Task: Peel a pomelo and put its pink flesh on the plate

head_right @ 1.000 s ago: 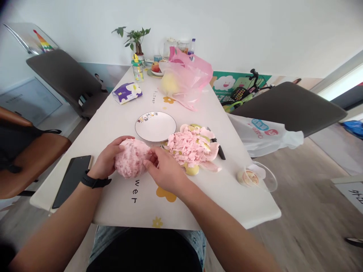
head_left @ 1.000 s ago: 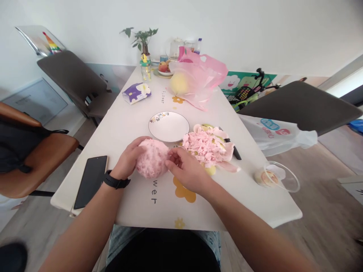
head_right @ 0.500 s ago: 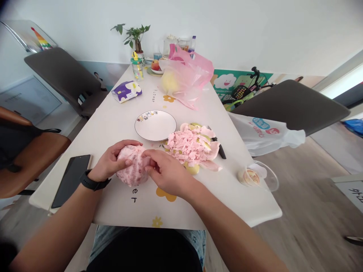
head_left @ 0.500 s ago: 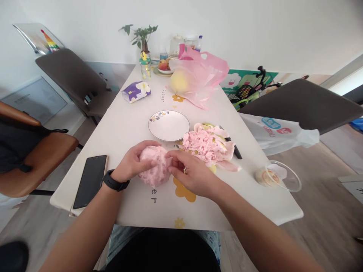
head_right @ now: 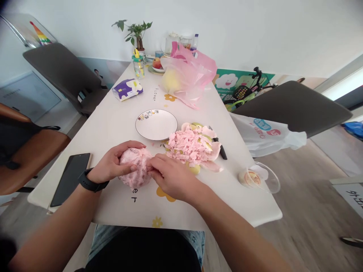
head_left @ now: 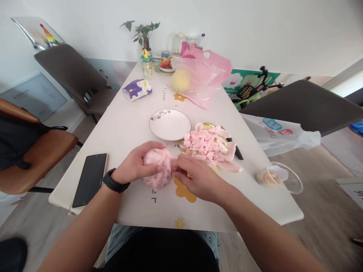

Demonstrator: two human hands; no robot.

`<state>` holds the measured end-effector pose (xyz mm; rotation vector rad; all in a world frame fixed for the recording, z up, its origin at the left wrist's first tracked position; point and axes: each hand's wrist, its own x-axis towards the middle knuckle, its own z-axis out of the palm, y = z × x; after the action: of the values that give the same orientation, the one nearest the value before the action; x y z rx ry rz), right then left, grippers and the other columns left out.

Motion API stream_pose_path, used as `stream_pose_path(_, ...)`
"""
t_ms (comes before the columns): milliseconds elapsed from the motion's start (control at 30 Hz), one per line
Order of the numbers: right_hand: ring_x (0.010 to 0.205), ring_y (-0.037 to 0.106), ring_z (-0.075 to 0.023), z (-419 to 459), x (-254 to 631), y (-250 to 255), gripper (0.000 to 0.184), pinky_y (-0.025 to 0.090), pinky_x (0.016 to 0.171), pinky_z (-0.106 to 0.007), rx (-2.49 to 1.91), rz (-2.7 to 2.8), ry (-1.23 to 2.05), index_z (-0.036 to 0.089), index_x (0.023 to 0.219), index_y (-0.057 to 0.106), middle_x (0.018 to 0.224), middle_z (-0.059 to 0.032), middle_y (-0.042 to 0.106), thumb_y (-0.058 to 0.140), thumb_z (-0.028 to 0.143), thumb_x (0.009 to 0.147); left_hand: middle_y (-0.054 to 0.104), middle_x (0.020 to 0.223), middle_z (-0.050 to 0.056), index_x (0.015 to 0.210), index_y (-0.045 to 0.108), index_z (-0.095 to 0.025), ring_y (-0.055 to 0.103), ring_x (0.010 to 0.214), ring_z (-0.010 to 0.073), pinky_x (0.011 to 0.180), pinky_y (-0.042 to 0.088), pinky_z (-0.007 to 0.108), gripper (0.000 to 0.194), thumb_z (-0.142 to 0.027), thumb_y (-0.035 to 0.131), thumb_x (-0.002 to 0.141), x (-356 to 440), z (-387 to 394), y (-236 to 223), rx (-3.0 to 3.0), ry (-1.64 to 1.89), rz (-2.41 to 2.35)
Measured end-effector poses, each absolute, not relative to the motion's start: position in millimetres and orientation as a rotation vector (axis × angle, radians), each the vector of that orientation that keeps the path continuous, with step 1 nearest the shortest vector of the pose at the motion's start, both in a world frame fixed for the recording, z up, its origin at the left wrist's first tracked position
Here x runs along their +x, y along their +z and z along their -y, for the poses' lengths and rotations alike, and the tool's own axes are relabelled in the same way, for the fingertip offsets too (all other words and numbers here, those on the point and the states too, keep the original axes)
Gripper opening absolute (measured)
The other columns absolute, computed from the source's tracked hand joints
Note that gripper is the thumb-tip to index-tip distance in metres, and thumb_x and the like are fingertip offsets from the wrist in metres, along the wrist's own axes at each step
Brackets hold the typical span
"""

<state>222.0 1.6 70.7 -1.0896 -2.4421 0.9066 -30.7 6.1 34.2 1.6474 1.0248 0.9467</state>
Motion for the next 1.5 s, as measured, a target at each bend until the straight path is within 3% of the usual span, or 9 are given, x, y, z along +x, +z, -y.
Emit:
stream_pose_path(133, 0.083, 0.063, -0.0189, -1, 223, 73, 0.028, 0.045, 0.070, -0.031, -1.163, 2.449, 0.901, 0.025, 0.125, 0.061, 0.091, -0.0016, 0.069, 0.059, 0.019, 0.098, 0.067, 0.136, 0.011, 0.131, 0.065, -0.024, 0.064, 0.122, 0.0327, 0.107, 0.049, 0.044, 0.059, -0.040, 0.086, 0.077, -30, -6, 36, 1.661, 0.935, -1.018)
stream_pose_path(200, 0.087, 0.064, -0.0203, -1, 224, 76, 0.030, 0.046, 0.075, -0.033, -1.126, 2.523, 0.810, 0.026, 0.128, 0.061, 0.098, -0.0040, 0.071, 0.056, 0.019, 0.099, 0.066, 0.137, 0.010, 0.130, 0.066, -0.025, 0.063, 0.124, 0.0333, 0.110, 0.048, 0.045, 0.059, -0.039, 0.086, 0.077, -29, -7, 36, 1.679, 0.933, -1.019)
stream_pose_path(467, 0.095, 0.069, -0.0231, -10, 222, 90, 0.021, 0.048, 0.078, -0.035, -0.973, 2.715, 0.638, 0.025, 0.117, 0.064, 0.103, -0.0049, 0.075, 0.050, 0.018, 0.103, 0.068, 0.134, 0.011, 0.128, 0.067, -0.024, 0.063, 0.124, 0.0336, 0.111, 0.048, 0.046, 0.058, -0.039, 0.087, 0.075, -27, -8, 38, 1.669, 0.934, -1.012)
stream_pose_path(733, 0.085, 0.067, -0.0199, -22, 217, 108, 0.015, 0.042, 0.068, -0.031, -0.963, 2.835, 0.719, 0.026, 0.102, 0.067, 0.096, -0.0009, 0.074, 0.054, 0.020, 0.102, 0.069, 0.129, 0.011, 0.126, 0.068, -0.024, 0.065, 0.120, 0.0334, 0.108, 0.049, 0.047, 0.058, -0.039, 0.087, 0.074, -26, -12, 40, 1.669, 0.900, -1.011)
stream_pose_path(900, 0.077, 0.061, -0.0176, -23, 219, 104, 0.022, 0.041, 0.067, -0.030, -0.882, 2.857, 0.657, 0.023, 0.085, 0.065, 0.086, -0.0012, 0.067, 0.051, 0.017, 0.102, 0.069, 0.129, 0.011, 0.125, 0.068, -0.023, 0.064, 0.121, 0.0341, 0.109, 0.048, 0.048, 0.058, -0.040, 0.088, 0.073, -26, -13, 40, 1.655, 0.902, -1.019)
stream_pose_path(1033, 0.086, 0.065, -0.0190, -20, 225, 90, 0.011, 0.046, 0.072, -0.031, -0.952, 2.707, 0.742, 0.024, 0.101, 0.065, 0.094, -0.0024, 0.071, 0.054, 0.021, 0.102, 0.070, 0.128, 0.010, 0.125, 0.069, -0.024, 0.065, 0.120, 0.0337, 0.107, 0.049, 0.047, 0.058, -0.041, 0.088, 0.073, -26, -13, 40, 1.636, 0.910, -1.031)
stream_pose_path(1133, 0.091, 0.068, -0.0202, -19, 228, 84, 0.015, 0.048, 0.076, -0.032, -0.987, 2.632, 0.788, 0.026, 0.114, 0.064, 0.100, -0.0031, 0.073, 0.056, 0.022, 0.102, 0.070, 0.130, 0.010, 0.125, 0.069, -0.024, 0.065, 0.121, 0.0337, 0.108, 0.049, 0.047, 0.058, -0.041, 0.088, 0.073, -26, -13, 40, 1.649, 0.910, -1.023)
stream_pose_path(1267, 0.096, 0.068, -0.0203, -19, 228, 83, 0.016, 0.049, 0.079, -0.033, -0.891, 2.669, 0.759, 0.027, 0.111, 0.065, 0.104, -0.0027, 0.074, 0.052, 0.021, 0.104, 0.069, 0.131, 0.011, 0.126, 0.068, -0.024, 0.064, 0.122, 0.0336, 0.109, 0.048, 0.048, 0.058, -0.041, 0.088, 0.074, -26, -13, 39, 1.659, 0.906, -1.030)
stream_pose_path(1500, 0.085, 0.066, -0.0185, -17, 224, 91, 0.018, 0.046, 0.073, -0.031, -0.807, 2.781, 0.571, 0.023, 0.105, 0.068, 0.095, -0.0030, 0.072, 0.051, 0.018, 0.104, 0.070, 0.130, 0.010, 0.125, 0.069, -0.025, 0.064, 0.123, 0.0341, 0.110, 0.047, 0.048, 0.058, -0.041, 0.088, 0.074, -26, -13, 39, 1.677, 0.908, -1.028)
